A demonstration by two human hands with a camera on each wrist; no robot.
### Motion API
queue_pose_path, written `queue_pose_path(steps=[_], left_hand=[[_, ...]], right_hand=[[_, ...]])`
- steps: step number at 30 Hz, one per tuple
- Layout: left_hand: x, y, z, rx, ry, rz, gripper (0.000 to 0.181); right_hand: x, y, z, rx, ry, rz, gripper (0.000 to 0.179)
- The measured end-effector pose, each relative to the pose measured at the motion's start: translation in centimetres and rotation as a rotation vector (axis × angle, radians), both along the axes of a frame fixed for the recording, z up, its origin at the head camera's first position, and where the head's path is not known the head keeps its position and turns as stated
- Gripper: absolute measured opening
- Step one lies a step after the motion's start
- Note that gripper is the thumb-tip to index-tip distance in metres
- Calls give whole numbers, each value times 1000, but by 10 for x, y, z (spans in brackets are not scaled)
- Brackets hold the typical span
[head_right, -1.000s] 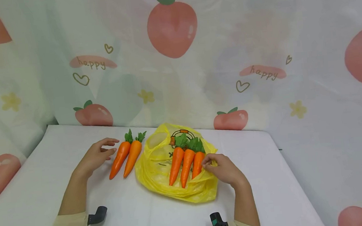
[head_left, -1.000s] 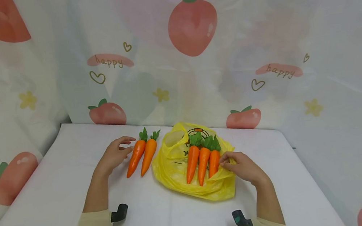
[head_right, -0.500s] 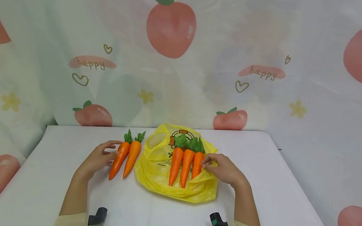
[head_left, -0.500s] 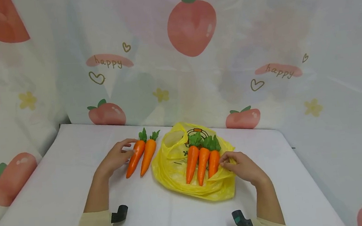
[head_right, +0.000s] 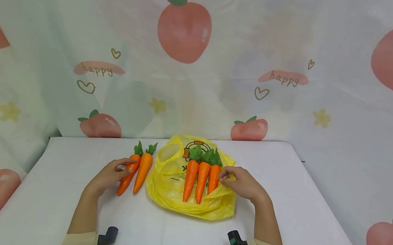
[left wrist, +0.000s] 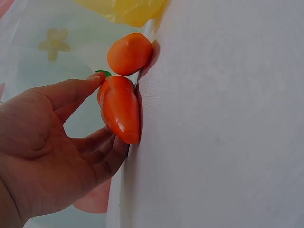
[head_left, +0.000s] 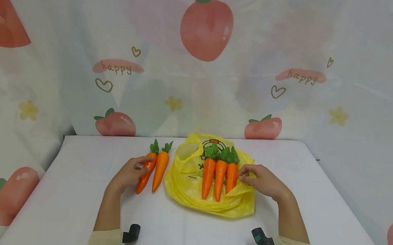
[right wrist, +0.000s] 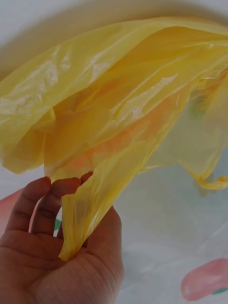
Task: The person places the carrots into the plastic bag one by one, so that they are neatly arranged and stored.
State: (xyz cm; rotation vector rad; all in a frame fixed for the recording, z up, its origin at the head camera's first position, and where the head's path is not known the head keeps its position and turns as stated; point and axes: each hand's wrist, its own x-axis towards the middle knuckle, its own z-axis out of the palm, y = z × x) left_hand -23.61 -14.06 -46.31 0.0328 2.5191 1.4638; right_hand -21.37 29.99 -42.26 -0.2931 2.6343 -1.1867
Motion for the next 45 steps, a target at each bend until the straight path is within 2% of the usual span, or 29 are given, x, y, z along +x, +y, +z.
queue_pose_path(steps=[8, 13, 23, 31, 38, 45], left_hand=[[-1, 3, -1, -15, -11, 27, 39], [0, 2, -2, -31, 22, 36, 43], [0, 0, 0, -36, 41, 82, 46], [2, 0, 4, -1, 26, 66, 44], [5, -2, 6, 1, 23, 82, 45], [5, -1, 16, 1, 69, 60, 45]], right_hand=[[0, -1, 0, 3, -2, 5, 11], [0, -3, 0, 9, -2, 9, 11], [-1, -2, 1, 16, 4, 12, 11], [-1, -2, -1, 16, 8, 16, 12], [1, -3, -1, 9, 4, 24, 11], [-1, -4, -1, 12, 7, 27, 11]])
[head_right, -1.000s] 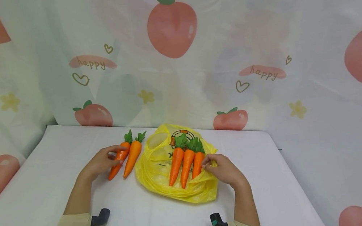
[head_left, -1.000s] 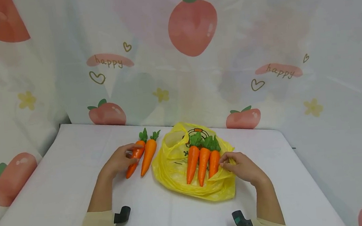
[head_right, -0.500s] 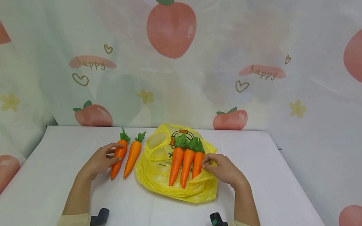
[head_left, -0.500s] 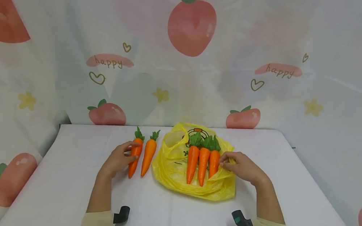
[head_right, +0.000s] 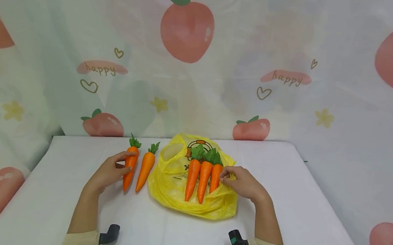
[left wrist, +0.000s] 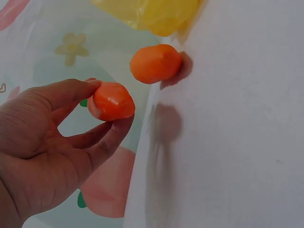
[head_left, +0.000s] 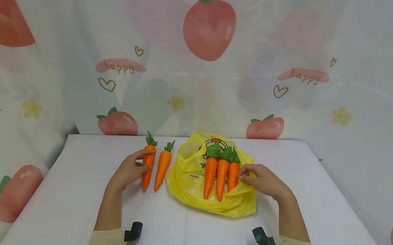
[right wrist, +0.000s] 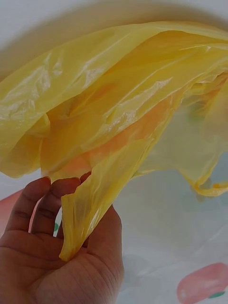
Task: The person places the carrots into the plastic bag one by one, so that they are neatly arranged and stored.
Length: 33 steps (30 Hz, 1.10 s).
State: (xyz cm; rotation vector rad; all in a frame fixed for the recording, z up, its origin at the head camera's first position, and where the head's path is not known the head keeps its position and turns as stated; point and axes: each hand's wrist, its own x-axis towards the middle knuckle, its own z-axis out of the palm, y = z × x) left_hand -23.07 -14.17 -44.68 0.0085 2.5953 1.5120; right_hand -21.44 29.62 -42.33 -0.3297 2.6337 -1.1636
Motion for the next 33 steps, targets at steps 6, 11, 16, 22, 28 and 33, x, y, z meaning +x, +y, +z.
queue_pose_path(steps=[6, 11, 16, 22, 28, 33], left_hand=[[3, 6, 8, -9, 10, -2, 47], [6, 7, 13, -4, 10, 2, 47], [9, 9, 18, 0, 37, -9, 46], [10, 12, 25, -14, 62, -35, 47], [15, 17, 32, -11, 90, -53, 49], [17, 22, 39, -5, 134, -80, 47]], right_hand=[[0, 0, 1, -9, -4, 2, 11], [0, 0, 1, -12, -6, 0, 12], [0, 1, 2, -11, -4, 2, 12], [0, 1, 2, -10, 13, 15, 12], [0, 0, 2, -8, 3, 13, 13], [-1, -1, 2, -5, 5, 15, 12]])
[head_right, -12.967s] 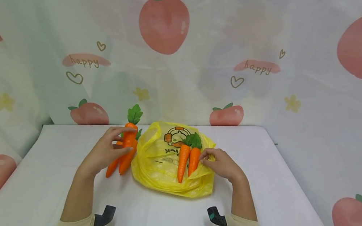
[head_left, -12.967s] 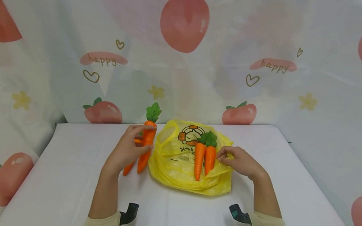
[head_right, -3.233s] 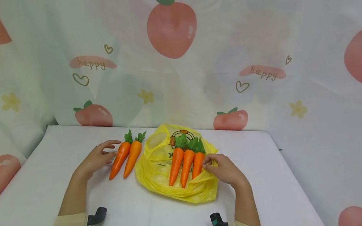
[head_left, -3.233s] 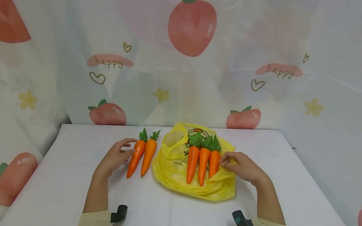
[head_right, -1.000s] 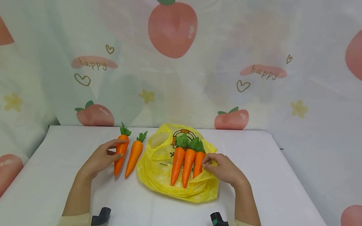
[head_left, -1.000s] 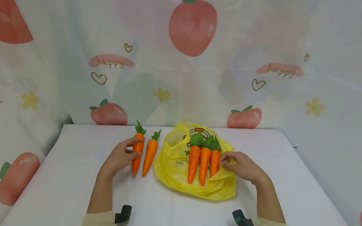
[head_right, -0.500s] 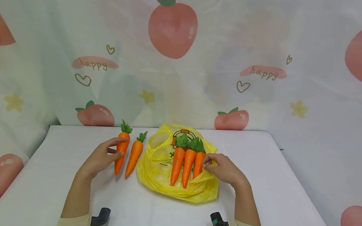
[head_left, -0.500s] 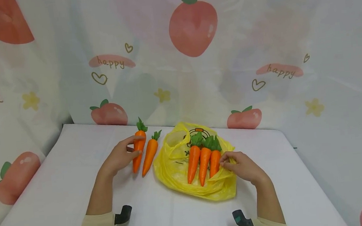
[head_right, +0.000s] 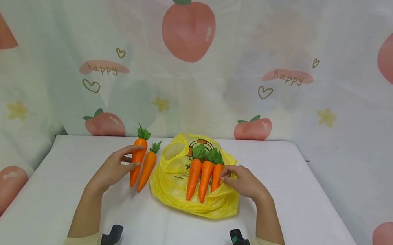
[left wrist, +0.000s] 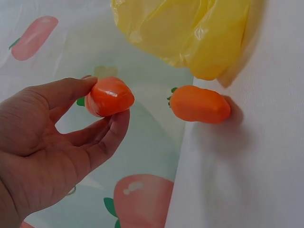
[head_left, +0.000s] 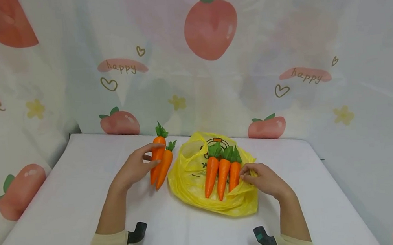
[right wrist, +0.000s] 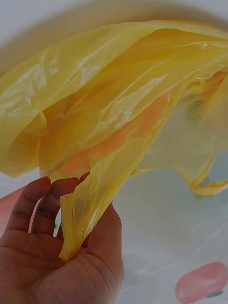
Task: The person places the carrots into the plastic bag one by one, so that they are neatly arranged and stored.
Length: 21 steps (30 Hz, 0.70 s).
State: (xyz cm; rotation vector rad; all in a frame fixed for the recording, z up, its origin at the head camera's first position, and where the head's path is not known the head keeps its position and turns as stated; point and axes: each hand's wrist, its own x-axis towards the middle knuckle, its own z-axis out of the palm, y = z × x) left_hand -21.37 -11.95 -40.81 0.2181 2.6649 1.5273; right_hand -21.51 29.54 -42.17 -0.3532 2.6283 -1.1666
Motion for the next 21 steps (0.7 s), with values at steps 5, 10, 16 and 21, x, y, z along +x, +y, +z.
queue_pose_path(steps=[5, 10, 16, 21], left_hand=[[2, 6, 5, 11, 14, -18, 48], [6, 9, 12, 10, 5, -12, 49], [8, 18, 16, 21, 18, -16, 49], [7, 26, 22, 25, 29, -27, 49]], right_hand=[[1, 0, 1, -4, 0, 2, 11], [1, 0, 0, -2, -8, -4, 11], [1, 0, -1, 2, -10, -5, 11], [0, -2, -1, -2, -8, 5, 10]])
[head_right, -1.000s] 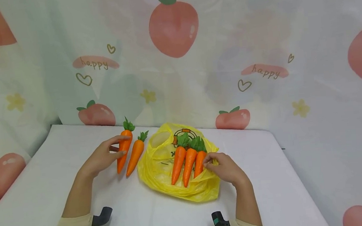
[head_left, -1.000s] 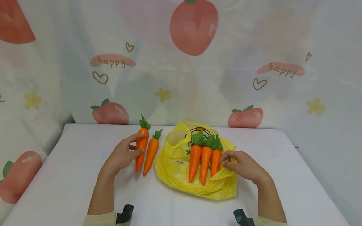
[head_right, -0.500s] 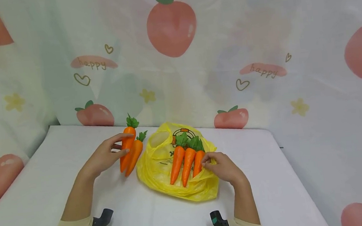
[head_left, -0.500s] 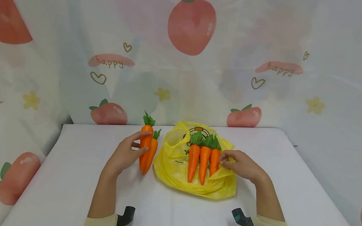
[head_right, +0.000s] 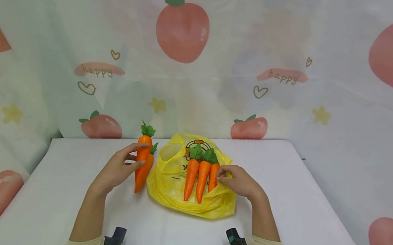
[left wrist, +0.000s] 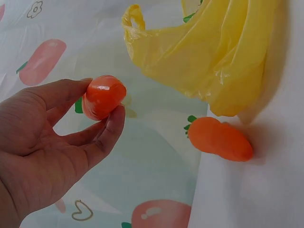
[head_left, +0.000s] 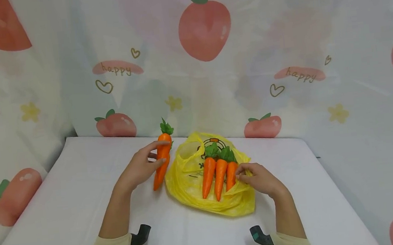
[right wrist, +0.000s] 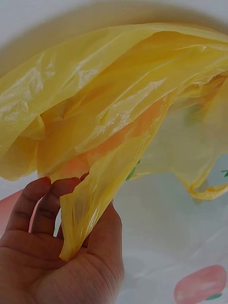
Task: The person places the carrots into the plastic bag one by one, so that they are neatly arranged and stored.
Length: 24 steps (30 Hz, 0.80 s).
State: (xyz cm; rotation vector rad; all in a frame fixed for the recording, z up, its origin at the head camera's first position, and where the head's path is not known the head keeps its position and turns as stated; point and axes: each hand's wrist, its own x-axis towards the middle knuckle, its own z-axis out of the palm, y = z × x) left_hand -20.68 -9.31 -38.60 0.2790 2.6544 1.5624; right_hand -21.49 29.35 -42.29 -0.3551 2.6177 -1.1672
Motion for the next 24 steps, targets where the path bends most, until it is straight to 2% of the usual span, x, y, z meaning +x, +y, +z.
queue_pose_path(steps=[6, 9, 18, 24], left_hand=[[2, 5, 4, 11, 20, -1, 51], [3, 9, 5, 28, 25, -21, 51], [5, 29, 13, 41, 40, -31, 50], [5, 43, 17, 50, 38, -65, 49]], right_hand=[[0, 2, 0, 7, 15, -3, 11], [0, 3, 0, 0, 14, -2, 11], [-1, 5, 0, -7, 10, 0, 12], [0, 5, 0, -9, 10, -7, 12]])
